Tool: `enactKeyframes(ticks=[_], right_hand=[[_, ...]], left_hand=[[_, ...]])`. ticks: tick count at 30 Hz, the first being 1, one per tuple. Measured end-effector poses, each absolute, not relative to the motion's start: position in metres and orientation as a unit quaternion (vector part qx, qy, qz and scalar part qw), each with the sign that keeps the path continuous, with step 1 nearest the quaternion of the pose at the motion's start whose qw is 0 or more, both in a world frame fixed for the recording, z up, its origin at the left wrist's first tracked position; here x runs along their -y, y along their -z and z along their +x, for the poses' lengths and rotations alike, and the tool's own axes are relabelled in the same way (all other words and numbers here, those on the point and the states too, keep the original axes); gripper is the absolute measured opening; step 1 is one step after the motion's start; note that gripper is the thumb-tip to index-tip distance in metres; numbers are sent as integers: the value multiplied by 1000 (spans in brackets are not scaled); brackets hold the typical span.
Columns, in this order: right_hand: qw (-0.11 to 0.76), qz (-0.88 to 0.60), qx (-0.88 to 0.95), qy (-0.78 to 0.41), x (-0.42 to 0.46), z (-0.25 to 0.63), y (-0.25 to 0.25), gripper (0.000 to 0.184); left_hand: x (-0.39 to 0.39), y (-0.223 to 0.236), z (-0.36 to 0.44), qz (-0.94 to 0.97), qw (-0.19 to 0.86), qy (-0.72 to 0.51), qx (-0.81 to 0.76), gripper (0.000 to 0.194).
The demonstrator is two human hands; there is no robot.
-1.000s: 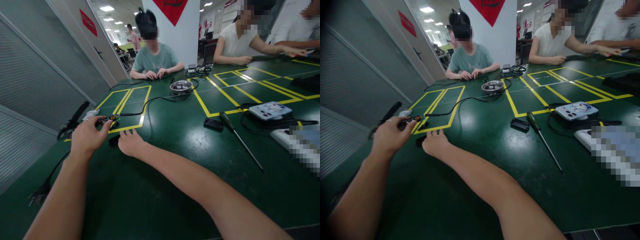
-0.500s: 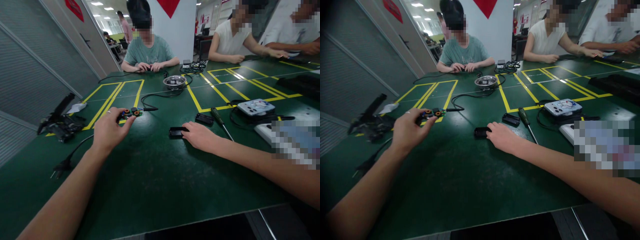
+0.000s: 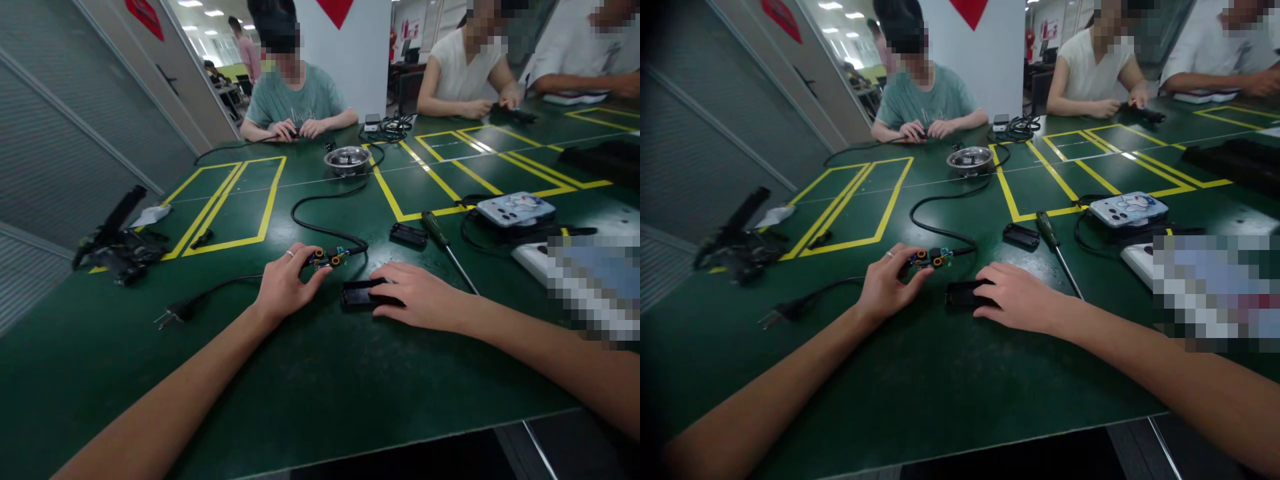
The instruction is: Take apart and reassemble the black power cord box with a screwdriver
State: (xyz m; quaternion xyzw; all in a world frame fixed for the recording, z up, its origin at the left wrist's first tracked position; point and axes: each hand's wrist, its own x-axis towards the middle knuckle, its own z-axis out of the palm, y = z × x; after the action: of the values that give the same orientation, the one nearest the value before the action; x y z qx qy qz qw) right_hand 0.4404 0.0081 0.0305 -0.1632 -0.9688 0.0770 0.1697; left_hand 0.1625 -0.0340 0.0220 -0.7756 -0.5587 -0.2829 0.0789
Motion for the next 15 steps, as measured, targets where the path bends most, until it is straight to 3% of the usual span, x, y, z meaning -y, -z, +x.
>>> enactKeyframes(ticks=[7,15], right_hand=[[307,-187,931,-62,-12,446,-42,41],[238,-203,944,-100,-27,450,-33,28]], left_hand=[[50,-31,177,-801,47,326,500,37],[50,-30,181,-861,17,217,460,42]])
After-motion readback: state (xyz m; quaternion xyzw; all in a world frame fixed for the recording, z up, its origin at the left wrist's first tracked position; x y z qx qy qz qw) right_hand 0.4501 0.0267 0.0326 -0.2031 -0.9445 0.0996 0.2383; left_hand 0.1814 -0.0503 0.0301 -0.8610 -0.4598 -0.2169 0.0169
